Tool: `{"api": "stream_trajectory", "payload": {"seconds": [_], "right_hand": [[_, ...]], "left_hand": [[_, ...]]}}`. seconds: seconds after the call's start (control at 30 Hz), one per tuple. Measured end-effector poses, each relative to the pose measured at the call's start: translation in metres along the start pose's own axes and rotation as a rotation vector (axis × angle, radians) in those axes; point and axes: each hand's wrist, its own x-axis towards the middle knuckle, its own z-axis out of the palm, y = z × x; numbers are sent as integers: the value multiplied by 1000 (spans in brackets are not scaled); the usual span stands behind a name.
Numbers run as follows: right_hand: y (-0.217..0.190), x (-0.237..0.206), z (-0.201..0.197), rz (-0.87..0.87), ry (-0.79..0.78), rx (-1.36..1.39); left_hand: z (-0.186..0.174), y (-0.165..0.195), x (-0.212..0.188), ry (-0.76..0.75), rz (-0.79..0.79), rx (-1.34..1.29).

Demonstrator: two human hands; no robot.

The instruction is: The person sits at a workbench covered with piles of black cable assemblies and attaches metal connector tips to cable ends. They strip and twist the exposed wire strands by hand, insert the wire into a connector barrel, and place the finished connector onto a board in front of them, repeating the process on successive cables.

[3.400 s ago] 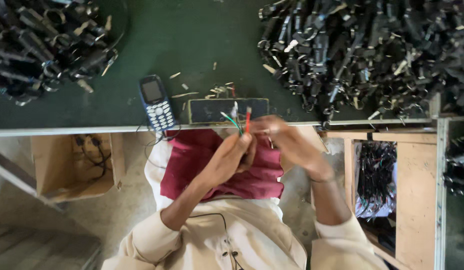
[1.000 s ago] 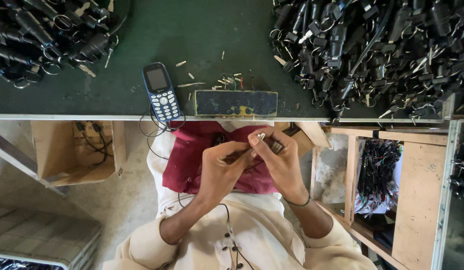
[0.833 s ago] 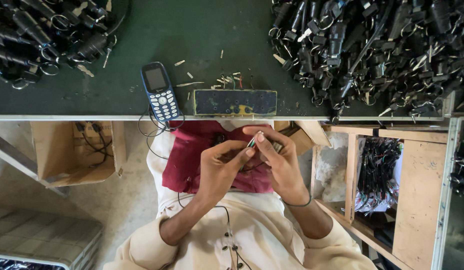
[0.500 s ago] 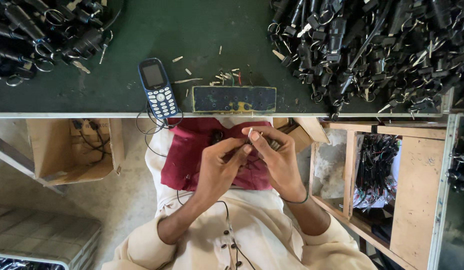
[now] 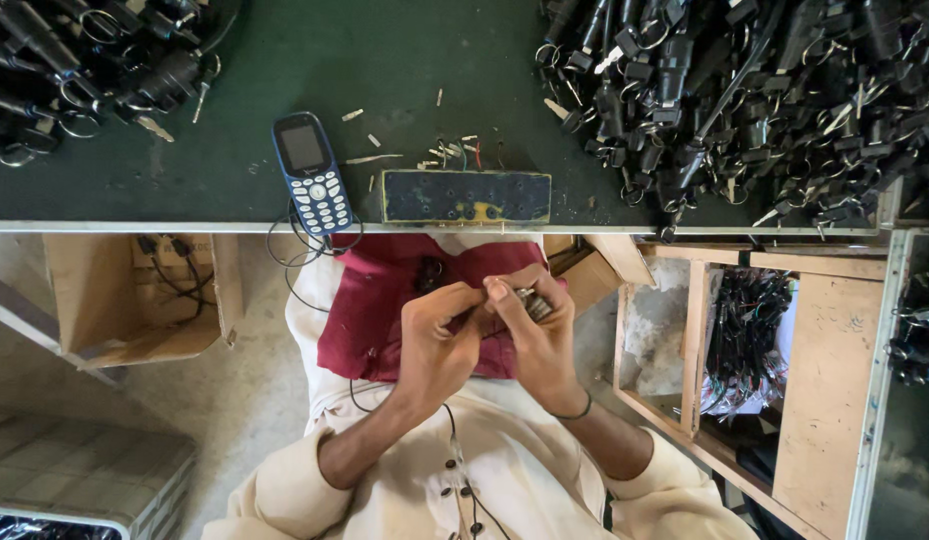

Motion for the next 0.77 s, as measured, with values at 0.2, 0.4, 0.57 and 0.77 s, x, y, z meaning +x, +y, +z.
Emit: {"api": "stream_trajectory", "payload": {"seconds": [0.2, 0.4, 0.57, 0.77], "right_hand": [[2, 5, 0, 12, 88, 103], [9, -3, 6, 74, 93, 225], [14, -3, 4, 137, 60, 280], [3, 1, 1, 310, -48, 353]], "left_hand": [[4, -1, -1, 38, -74, -87], [4, 2, -1, 79, 7, -15], [7, 1, -5, 135, 74, 55], [5, -1, -9, 153, -4, -33]]}}
